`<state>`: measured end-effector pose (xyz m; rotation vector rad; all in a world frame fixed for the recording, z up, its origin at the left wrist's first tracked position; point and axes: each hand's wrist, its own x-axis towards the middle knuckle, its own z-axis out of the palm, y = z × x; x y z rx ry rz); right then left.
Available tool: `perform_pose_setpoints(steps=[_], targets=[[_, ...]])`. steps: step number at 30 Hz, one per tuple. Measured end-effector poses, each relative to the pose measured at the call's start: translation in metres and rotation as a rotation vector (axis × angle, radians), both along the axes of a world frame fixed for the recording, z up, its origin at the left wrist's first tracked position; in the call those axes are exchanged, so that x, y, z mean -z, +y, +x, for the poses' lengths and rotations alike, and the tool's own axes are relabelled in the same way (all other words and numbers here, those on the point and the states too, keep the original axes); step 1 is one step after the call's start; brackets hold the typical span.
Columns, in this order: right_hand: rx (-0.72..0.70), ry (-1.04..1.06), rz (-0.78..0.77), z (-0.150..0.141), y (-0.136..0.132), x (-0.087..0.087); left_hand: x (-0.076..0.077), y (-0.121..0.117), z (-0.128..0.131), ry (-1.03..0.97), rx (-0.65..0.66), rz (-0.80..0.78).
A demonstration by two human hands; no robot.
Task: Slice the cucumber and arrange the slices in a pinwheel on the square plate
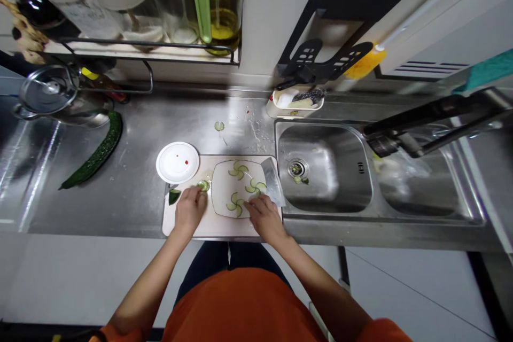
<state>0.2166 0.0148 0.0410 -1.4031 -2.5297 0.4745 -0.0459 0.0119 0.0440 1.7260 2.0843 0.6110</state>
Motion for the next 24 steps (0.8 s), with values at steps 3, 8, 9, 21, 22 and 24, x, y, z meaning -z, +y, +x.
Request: perform_pose_setpoints(steps=[3, 8, 9, 21, 22, 24], targets=[[0.010, 0.019, 0.001, 0.001, -0.001, -0.001, 0.008, 0.000, -0.002, 0.049, -0.038, -0.007], [-0.007, -0.020, -0.016, 0.001, -0.003, -0.002, 0.016, 0.001, 0.002, 0.053, -0.067, -0.043], [-0.005, -0.034, -0.021, 0.001, -0.003, -0.002, 0.017, 0.001, 0.002, 0.049, -0.070, -0.047], [0.015, 0.015, -0.016, 0.001, -0.002, -0.005, 0.017, 0.010, 0.001, -0.015, -0.121, -0.067], [0.018, 0.020, -0.014, 0.001, -0.002, -0.006, 0.015, 0.011, 0.001, -0.020, -0.122, -0.062], [0.023, 0.031, -0.013, 0.001, -0.002, -0.006, 0.013, 0.012, 0.003, -0.021, -0.130, -0.055]])
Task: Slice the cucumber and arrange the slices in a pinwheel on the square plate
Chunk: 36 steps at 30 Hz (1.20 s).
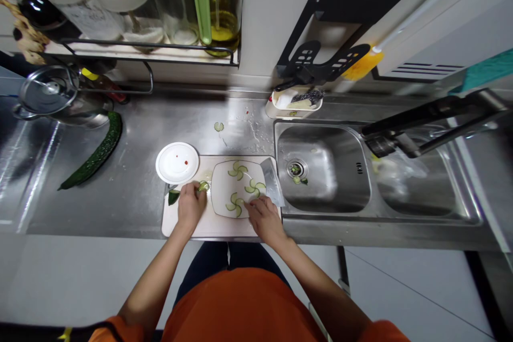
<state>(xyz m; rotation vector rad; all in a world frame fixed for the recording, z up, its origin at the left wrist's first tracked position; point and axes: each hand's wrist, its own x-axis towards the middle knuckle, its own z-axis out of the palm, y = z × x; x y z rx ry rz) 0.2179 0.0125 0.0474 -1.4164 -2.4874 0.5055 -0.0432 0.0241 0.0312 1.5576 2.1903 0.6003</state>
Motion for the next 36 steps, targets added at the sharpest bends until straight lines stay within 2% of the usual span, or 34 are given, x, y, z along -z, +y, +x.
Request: perform_pose_setpoints(steps=[4, 9, 15, 19, 22, 25, 28, 30, 33, 36], targets=[[0.012, 0.029, 0.003, 0.000, -0.001, -0.001, -0.005, 0.002, 0.003, -0.050, -0.043, -0.028], [0.025, 0.097, -0.010, -0.003, 0.000, -0.002, -0.009, 0.002, 0.001, -0.205, -0.126, -0.080], [0.071, 0.241, -0.050, -0.015, 0.008, -0.006, -0.006, 0.001, -0.009, -0.556, -0.249, -0.156], [0.128, 0.399, -0.106, -0.035, 0.018, -0.009, -0.016, 0.001, -0.007, -0.789, -0.286, -0.198], [0.177, 0.528, -0.214, -0.054, 0.025, -0.010, -0.030, 0.002, 0.000, -0.948, -0.293, -0.257], [0.287, 0.625, -0.421, -0.070, 0.032, -0.009, -0.041, 0.003, 0.008, -1.042, -0.258, -0.316], [0.380, 0.717, -0.665, -0.080, 0.037, -0.008, -0.046, 0.002, 0.014, -1.075, -0.209, -0.368], [0.405, 0.769, -0.758, -0.083, 0.040, -0.009, -0.045, 0.002, 0.016, -1.095, -0.202, -0.376], [0.397, 0.748, -0.744, -0.082, 0.043, -0.017, -0.043, 0.000, 0.018, -1.145, -0.248, -0.390], [0.302, 0.639, -0.602, -0.079, 0.046, -0.030, -0.042, 0.000, 0.019, -1.244, -0.356, -0.482]])
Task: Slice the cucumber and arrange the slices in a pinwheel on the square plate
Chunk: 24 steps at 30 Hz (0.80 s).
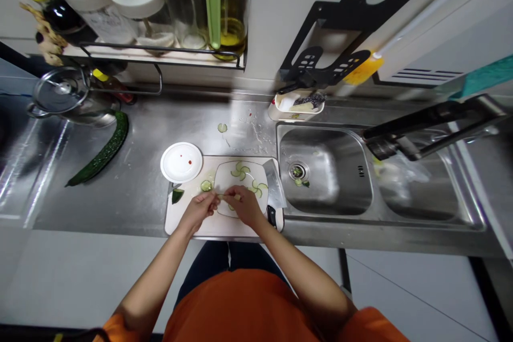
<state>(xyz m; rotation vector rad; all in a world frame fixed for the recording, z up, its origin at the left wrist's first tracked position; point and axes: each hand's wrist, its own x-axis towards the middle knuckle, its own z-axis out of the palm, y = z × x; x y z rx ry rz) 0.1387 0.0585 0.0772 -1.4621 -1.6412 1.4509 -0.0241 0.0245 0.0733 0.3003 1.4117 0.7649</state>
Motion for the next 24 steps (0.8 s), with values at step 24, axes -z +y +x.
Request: perform_pose_setpoints(steps=[24], targets=[[-0.215, -0.229, 0.108, 0.018, 0.028, 0.003, 0.002, 0.024, -0.003, -0.011, 0.001, -0.005]])
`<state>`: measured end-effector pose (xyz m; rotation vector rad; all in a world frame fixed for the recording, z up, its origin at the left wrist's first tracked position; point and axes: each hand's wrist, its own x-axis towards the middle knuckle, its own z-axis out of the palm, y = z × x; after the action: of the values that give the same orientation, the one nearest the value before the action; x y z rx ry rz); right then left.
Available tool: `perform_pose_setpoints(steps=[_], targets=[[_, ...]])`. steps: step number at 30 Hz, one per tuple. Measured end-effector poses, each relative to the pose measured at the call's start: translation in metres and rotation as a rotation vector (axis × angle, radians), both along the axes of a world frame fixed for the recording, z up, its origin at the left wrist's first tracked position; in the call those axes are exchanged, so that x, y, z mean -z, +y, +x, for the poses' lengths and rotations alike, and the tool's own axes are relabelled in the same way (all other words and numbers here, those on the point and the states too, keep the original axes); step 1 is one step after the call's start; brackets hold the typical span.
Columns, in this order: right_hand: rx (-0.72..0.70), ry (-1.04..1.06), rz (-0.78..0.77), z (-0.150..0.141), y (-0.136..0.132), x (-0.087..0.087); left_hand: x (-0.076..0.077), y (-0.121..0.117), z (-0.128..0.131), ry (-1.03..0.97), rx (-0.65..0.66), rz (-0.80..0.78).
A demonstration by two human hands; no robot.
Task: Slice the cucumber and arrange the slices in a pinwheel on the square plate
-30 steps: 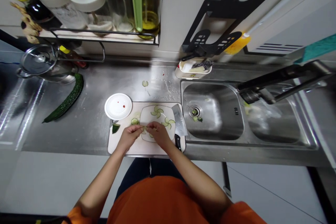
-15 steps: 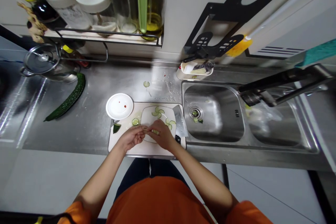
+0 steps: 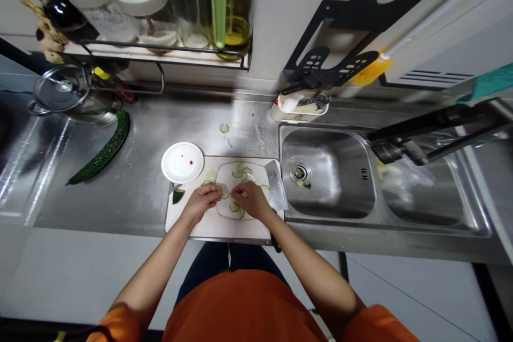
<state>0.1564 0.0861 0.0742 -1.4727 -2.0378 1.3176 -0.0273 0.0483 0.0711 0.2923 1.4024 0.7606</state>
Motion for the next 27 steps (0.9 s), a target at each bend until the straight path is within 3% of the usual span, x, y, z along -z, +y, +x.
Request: perform_pose_setpoints(steps=[4, 9, 15, 22, 27], targets=[[-0.016, -0.170, 0.001, -0.003, 0.007, 0.004, 0.008, -0.004, 0.002, 0.247, 0.114, 0.213], [-0.071, -0.413, 0.062, -0.012, 0.013, 0.004, 0.020, -0.012, 0.007, 0.598, 0.191, 0.328], [-0.146, -0.529, 0.221, -0.021, 0.012, 0.016, 0.036, -0.013, 0.011, 1.015, 0.225, 0.576], [-0.220, -0.559, 0.424, -0.022, 0.005, 0.038, 0.036, -0.015, 0.013, 1.185, 0.279, 0.659], [-0.174, -0.491, 0.582, -0.020, -0.001, 0.044, 0.039, -0.018, 0.014, 1.223, 0.273, 0.691]])
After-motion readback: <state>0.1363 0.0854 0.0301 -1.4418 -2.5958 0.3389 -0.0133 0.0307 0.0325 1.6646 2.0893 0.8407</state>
